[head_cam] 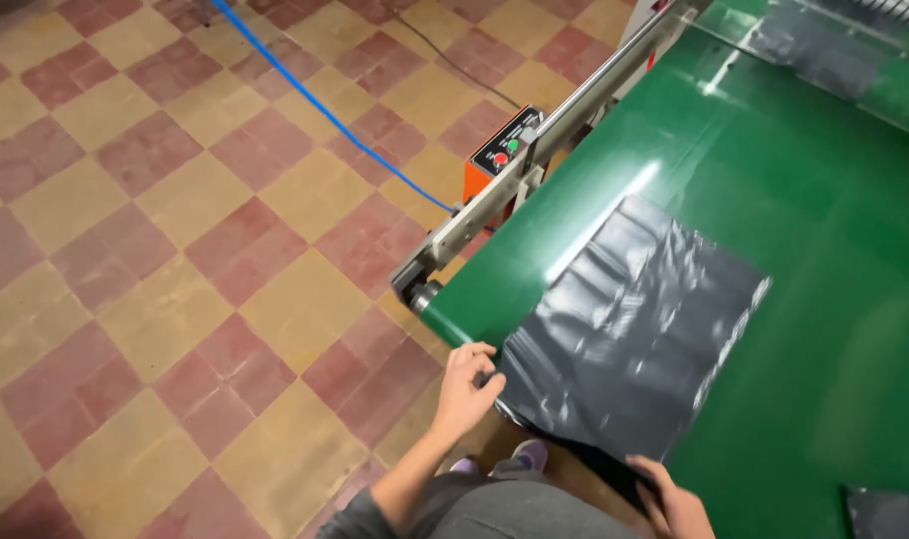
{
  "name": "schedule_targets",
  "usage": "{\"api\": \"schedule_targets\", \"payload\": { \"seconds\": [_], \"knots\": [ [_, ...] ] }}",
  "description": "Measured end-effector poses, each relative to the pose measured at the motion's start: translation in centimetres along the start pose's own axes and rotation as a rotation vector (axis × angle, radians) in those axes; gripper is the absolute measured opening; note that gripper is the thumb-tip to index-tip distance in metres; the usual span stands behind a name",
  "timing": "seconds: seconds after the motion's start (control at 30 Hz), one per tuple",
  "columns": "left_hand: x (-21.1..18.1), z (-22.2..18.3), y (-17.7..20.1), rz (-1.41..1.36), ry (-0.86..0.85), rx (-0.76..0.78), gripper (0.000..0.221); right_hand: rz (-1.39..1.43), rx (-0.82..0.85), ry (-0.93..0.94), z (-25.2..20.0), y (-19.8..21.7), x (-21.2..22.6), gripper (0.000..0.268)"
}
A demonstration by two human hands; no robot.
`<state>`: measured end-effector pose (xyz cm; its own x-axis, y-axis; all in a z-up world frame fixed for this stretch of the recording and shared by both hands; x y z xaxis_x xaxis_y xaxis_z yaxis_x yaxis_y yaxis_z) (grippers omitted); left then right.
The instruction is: Folding large black plastic bags on a conveyor belt and stacking them in a plastic crate.
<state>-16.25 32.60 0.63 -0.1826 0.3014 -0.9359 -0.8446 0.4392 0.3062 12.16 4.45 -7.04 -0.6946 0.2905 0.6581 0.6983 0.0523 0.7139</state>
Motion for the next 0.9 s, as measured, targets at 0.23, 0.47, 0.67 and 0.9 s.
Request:
{"api": "schedule_targets", "payload": {
  "seconds": [0.23, 0.47, 0.67, 0.9],
  "knots": [
    [-3.8, 8.6, -8.2, -0.656, 0.158, 0.665, 0.017, 0.407, -0.213, 0.041, -1.1, 9.1, -1.8, 0.018],
    [-1.5, 25.1, -19.2, -0.401, 0.033, 0.449, 0.014, 0.358, -0.662, -0.115, 7.7, 24.3, -5.8, 0.015],
    [1.1, 29.5, -25.1, 0.093, -0.087, 0.311, 0.025, -0.073, -0.729, -0.125, 14.5, 26.4, -10.4, 0.023],
    [-2.3, 27.4, -25.3, 0.398, -0.330, 0.245, 0.029, -0.332, -0.471, -0.183, 18.2, 26.6, -10.5, 0.058]
  ]
}}
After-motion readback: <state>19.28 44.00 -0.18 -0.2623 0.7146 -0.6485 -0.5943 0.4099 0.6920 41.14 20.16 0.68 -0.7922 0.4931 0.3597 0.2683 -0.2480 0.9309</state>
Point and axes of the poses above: each hand's wrist, its own z-axis towards the middle knuckle, its own y-axis out of the back of the hand, x = y × z, the point moved 9 cm from there along z, towards the middle knuckle, and after that the axes turned 9 degrees about x, right-handed, at the moved point
